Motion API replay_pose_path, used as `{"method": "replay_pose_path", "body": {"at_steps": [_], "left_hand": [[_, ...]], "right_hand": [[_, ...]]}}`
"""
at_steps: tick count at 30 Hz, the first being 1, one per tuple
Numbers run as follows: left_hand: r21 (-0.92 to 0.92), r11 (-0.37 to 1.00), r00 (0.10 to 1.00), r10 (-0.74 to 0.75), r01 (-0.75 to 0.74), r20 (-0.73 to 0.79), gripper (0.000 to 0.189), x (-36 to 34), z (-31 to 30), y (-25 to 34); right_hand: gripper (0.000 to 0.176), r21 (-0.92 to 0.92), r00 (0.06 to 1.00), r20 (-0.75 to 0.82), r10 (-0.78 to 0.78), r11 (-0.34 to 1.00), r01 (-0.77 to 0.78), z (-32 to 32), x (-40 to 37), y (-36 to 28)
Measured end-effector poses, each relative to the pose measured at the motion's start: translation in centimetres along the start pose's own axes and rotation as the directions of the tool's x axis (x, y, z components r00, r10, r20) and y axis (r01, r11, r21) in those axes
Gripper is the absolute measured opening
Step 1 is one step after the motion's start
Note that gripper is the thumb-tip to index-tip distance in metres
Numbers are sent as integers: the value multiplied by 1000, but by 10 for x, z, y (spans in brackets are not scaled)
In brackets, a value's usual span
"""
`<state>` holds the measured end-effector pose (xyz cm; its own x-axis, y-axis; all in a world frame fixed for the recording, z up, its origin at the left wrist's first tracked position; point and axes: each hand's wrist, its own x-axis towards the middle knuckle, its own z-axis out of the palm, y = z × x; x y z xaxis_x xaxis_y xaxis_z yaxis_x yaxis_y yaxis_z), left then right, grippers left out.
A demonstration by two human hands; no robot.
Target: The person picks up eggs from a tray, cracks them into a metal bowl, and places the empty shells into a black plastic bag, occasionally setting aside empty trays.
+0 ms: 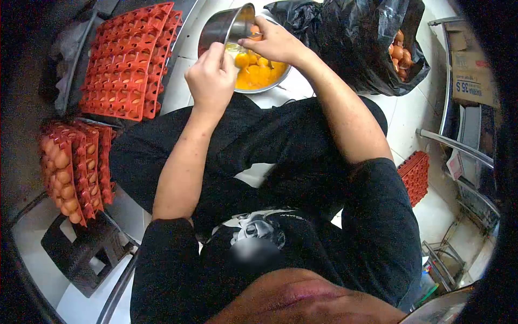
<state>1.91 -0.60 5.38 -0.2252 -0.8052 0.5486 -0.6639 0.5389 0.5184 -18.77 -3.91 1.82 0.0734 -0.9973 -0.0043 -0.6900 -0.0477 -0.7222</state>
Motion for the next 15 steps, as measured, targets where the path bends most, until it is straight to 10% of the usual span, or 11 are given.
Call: {"method": "replay_pose_path", "body": {"at_steps": [9,15], "left_hand": [[133,971,980,201,-199,-4,11,-1,-2,3],[160,959,969,244,-234,-44,13,0,-1,-2]], "right_hand": [[53,-212,906,-279,-318,941,265,-20,-11,-13],[45,-262,933,-263,-245,949,176,-26,-33,-30]]}}
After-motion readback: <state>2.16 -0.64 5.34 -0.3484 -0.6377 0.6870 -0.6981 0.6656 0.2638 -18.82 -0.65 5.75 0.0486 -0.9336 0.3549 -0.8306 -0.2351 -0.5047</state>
